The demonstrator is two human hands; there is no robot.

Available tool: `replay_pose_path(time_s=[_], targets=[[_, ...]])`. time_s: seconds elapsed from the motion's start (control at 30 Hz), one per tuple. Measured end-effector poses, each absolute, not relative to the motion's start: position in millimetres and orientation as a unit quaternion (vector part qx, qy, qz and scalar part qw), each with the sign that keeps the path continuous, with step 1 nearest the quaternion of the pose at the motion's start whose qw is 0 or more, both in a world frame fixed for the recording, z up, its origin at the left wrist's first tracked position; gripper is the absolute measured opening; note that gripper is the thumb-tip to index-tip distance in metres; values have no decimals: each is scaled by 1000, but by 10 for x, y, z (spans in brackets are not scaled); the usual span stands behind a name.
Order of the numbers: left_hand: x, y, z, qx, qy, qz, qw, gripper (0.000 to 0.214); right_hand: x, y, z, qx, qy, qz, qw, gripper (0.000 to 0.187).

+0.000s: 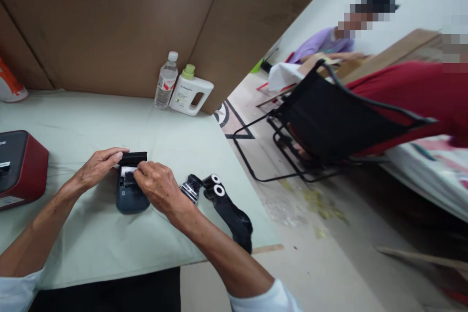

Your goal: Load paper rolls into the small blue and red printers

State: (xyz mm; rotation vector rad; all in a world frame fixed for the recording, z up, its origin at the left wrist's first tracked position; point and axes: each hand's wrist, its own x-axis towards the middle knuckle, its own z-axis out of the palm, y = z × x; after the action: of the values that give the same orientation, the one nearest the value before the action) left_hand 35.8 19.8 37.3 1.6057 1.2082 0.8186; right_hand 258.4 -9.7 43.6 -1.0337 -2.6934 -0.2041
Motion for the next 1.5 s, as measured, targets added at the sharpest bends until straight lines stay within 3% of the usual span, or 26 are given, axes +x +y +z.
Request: replay_pose_path(time_s=[0.77, 1.1, 1.5], targets=[[366, 219, 399, 672, 487, 316, 459, 58, 2426, -136, 880, -392, -919, -45, 6, 24], [351, 276, 477, 688, 485, 286, 457, 63, 2463, -135, 786, -385, -920, -61, 38, 26], [417, 269, 555, 728, 498, 270, 386, 52, 2569, -138, 388, -374, -899, -116, 194, 22]])
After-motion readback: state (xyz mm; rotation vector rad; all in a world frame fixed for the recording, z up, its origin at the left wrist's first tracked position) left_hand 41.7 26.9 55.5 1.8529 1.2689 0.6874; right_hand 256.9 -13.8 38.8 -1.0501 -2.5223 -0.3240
